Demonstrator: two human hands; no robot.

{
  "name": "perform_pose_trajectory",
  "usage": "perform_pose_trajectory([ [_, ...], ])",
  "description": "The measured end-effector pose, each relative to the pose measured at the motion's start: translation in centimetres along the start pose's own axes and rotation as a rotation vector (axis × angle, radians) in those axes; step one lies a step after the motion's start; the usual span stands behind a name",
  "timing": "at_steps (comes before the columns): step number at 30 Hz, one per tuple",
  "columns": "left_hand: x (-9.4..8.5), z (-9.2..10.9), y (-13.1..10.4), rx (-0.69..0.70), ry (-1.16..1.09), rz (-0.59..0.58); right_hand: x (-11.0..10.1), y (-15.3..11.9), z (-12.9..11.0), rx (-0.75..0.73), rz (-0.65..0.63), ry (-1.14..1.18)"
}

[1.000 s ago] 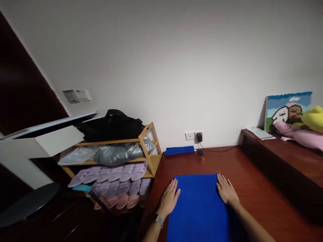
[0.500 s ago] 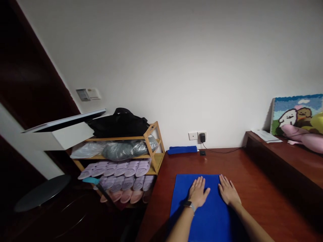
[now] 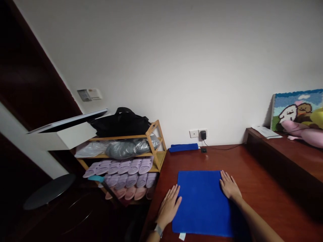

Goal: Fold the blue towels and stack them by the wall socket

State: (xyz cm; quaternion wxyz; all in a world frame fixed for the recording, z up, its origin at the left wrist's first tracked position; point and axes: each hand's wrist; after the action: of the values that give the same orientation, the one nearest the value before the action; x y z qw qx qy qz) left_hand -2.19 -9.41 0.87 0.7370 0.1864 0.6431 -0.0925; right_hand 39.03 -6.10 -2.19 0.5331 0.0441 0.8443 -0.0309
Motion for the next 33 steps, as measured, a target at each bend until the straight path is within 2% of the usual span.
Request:
perform_pose_trajectory([
  [2,0.1,0.7,-0.7,0.047,0.008,0.038,-0.2,0.0,-0.1,0.003,-0.009,-0.010],
  [8,-0.6,1.0,-0.2,0.020,0.014,0.083,-1.5,0.1,-1.4,0.090,-0.083,-0.005],
  [17,-0.7,1.3,-0.1,0.008,0.025,0.062,-0.5,-4.2,-1.2,0.065,-0.045,0.018],
  [21,-0.7,0.6,0.0,-0.003,0.007,0.068,-0.7,-4.8,-1.4,0.051,-0.030,0.034],
  [23,-0.8,0.9,0.8,-0.039,0.011,0.081,-1.0,-4.7,-1.7,0.046,-0.032,0.045],
  [25,-0.9,2.6,2.2,-0.070,0.029,0.102,-1.2,-4.7,-2.0,0.046,-0.034,0.059],
  [26,-1.0,4.2,3.1,-0.060,0.035,0.109,-1.4,-4.8,-2.1,0.047,-0.033,0.066],
  [29,-0.4,11.4,6.2,0.112,0.024,0.079,-1.6,-4.9,-2.2,0.052,-0.030,0.077],
  [31,0.7,16.7,8.0,0.263,-0.002,0.041,-1.5,-4.9,-2.1,0.043,-0.037,0.058],
  [33,2.2,20.7,9.3,0.318,-0.036,-0.011,-1.4,-4.9,-1.9,0.013,-0.043,0.035],
])
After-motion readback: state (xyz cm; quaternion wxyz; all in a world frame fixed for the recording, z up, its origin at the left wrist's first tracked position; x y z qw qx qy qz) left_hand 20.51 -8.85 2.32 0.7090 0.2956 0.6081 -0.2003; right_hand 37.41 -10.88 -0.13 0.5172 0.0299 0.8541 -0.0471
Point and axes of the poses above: each hand's wrist, its own y-axis towards the middle knuckle, its own x-axis out of the palm, z = x × y, and after that the axes turned 13 degrees about y, right-handed
